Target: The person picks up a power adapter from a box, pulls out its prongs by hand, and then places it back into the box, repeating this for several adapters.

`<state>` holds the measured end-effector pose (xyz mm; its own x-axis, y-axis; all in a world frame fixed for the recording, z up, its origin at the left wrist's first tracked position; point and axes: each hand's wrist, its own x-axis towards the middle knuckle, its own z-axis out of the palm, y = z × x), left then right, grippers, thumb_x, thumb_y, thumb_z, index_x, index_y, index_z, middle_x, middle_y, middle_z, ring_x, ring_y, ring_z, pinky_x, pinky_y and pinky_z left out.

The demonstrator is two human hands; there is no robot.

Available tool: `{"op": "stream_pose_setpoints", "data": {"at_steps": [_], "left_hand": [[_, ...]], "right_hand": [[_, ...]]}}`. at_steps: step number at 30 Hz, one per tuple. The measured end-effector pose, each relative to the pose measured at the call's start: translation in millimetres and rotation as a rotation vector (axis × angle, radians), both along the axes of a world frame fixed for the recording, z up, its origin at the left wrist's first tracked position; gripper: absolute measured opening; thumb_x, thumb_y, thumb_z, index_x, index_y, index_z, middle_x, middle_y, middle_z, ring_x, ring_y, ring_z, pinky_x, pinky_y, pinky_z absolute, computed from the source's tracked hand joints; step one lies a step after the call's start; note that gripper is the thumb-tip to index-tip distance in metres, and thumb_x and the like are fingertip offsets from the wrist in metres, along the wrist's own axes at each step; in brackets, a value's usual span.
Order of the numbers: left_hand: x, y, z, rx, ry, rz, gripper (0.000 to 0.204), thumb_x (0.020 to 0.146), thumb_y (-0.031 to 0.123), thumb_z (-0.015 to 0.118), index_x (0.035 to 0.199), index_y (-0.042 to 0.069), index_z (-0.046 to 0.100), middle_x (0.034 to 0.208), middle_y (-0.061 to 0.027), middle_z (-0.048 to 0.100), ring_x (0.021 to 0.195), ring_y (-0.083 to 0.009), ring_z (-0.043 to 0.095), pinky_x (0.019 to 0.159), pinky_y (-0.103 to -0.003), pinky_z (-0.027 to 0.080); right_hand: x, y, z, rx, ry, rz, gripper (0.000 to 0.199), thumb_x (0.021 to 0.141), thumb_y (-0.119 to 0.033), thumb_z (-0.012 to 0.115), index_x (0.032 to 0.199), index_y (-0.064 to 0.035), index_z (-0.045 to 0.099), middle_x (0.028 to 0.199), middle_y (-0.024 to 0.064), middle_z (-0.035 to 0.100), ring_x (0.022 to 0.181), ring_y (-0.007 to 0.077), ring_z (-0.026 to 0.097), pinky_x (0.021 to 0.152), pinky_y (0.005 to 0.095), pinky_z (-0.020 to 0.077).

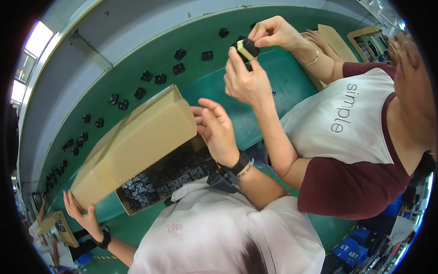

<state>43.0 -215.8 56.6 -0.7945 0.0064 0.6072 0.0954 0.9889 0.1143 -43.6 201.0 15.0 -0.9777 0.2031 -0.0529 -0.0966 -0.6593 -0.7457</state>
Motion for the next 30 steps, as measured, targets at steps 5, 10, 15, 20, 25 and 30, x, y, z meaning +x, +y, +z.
{"op": "stream_pose_setpoints", "data": {"at_steps": [5,10,15,20,25,30], "left_hand": [[-60,-8,15,0.013,0.187,-0.084,0.053,0.08,0.037,0.062,0.122,0.007,0.053,0.127,-0.0135,0.05,0.117,-0.0289,0.045,0.098,-0.039,0.033],[-76,-21,19,0.033,0.178,-0.093,0.043,0.085,0.031,0.057,0.12,0.007,0.055,0.124,-0.012,0.053,0.115,-0.0263,0.047,0.097,-0.035,0.034],[-73,-23,23,0.071,0.12,-0.11,0.046,0.087,0.036,0.053,0.123,0.007,0.053,0.127,-0.0128,0.05,0.117,-0.0273,0.046,0.098,-0.037,0.034],[-41,-23,15,0.059,0.044,-0.053,0.056,0.087,0.043,0.05,0.126,0.003,0.048,0.134,-0.0132,0.043,0.123,-0.0276,0.039,0.102,-0.038,0.029],[-31,-14,8,0.09,-0.015,-0.005,0.058,0.087,0.044,0.051,0.128,0.004,0.046,0.135,-0.0116,0.042,0.124,-0.0266,0.038,0.103,-0.038,0.027],[-27,-5,17,0.093,-0.088,0.015,0.063,0.084,0.048,0.054,0.128,0.004,0.045,0.135,-0.012,0.041,0.124,-0.0271,0.038,0.102,-0.038,0.028]], "right_hand": [[-25,2,-52,0.711,-0.139,0.217,0.018,0.085,-0.01,0.054,0.098,0.0016,0.059,0.079,0.0056,0.059,0.073,0.0157,0.059,0.066,0.0269,0.0487],[-16,-17,-135,1.594,0.251,0.28,0.018,0.074,-0.006,0.061,0.089,0.0053,0.06,0.079,0.0183,0.061,0.072,0.0289,0.061,0.067,0.0336,0.0499],[-24,-33,-155,1.876,-0.091,0.52,0.018,0.072,-0.012,0.059,0.083,0.0015,0.062,0.078,0.0241,0.062,0.071,0.038,0.061,0.066,0.0448,0.0493],[-14,-50,-179,1.828,-0.133,0.26,0.03,0.077,-0.011,0.054,0.102,0.0051,0.05,0.073,0.023,0.06,0.068,0.0374,0.061,0.065,0.045,0.0494],[-24,-57,-162,1.994,-0.172,0.185,0.019,0.079,-0.005,0.049,0.095,0.0046,0.054,0.077,0.0157,0.058,0.066,0.0282,0.063,0.054,0.0327,0.0516],[-49,-41,-204,1.928,0.133,0.049,0.014,0.079,-0.005,0.051,0.088,0.0023,0.059,0.081,0.0159,0.056,0.068,0.025,0.063,0.054,0.0296,0.0516]]}}
